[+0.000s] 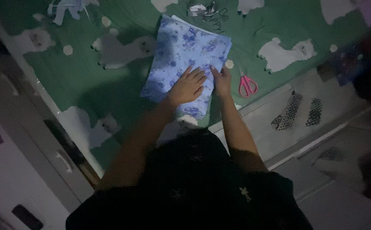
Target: The person wraps a small yellow banana-shaped object in blue floral wrapping paper on a green llama-patterned surface. They fold and crease the paper around the object, then roll and fold the ends to form a compact wrapped package.
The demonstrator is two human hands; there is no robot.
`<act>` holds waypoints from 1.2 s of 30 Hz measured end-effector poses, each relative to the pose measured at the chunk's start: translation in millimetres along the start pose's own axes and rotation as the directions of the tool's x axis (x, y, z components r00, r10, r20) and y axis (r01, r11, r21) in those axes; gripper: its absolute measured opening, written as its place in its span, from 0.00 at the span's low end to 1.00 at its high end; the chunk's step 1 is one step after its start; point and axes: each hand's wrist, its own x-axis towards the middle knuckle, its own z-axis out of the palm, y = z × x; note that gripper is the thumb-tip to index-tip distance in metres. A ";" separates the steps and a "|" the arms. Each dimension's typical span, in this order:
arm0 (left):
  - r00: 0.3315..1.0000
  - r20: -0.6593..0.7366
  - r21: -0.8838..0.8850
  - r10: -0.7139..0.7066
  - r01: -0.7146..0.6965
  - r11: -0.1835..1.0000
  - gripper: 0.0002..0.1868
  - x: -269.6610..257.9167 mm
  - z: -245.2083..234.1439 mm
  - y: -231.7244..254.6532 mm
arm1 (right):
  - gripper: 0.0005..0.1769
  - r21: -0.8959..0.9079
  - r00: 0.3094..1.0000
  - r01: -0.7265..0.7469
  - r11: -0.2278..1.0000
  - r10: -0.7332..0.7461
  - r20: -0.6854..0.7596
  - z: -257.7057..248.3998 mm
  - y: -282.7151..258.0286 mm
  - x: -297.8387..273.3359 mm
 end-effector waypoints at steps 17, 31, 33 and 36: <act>0.694 -0.222 -0.268 -0.685 0.632 0.727 0.38 -27.7 27.7 50.0 | 0.33 -0.383 0.945 0.291 0.877 -0.327 -0.029 56.5 -50.8 -81.6; 0.406 -0.252 -0.648 -0.879 0.604 0.465 0.34 -76.7 116.3 30.8 | 0.23 0.303 0.971 -0.177 0.937 0.115 0.212 53.8 -47.4 -83.5; 0.221 0.016 -0.890 -0.975 0.448 0.087 0.36 -69.4 114.1 28.4 | 0.20 0.332 0.926 -0.326 0.885 0.227 0.303 53.9 -38.7 -77.2; 0.571 -0.387 -0.595 -0.724 0.446 0.669 0.36 -71.8 93.5 38.5 | 0.20 0.349 0.820 -0.535 0.769 0.371 0.436 45.2 -19.3 -59.2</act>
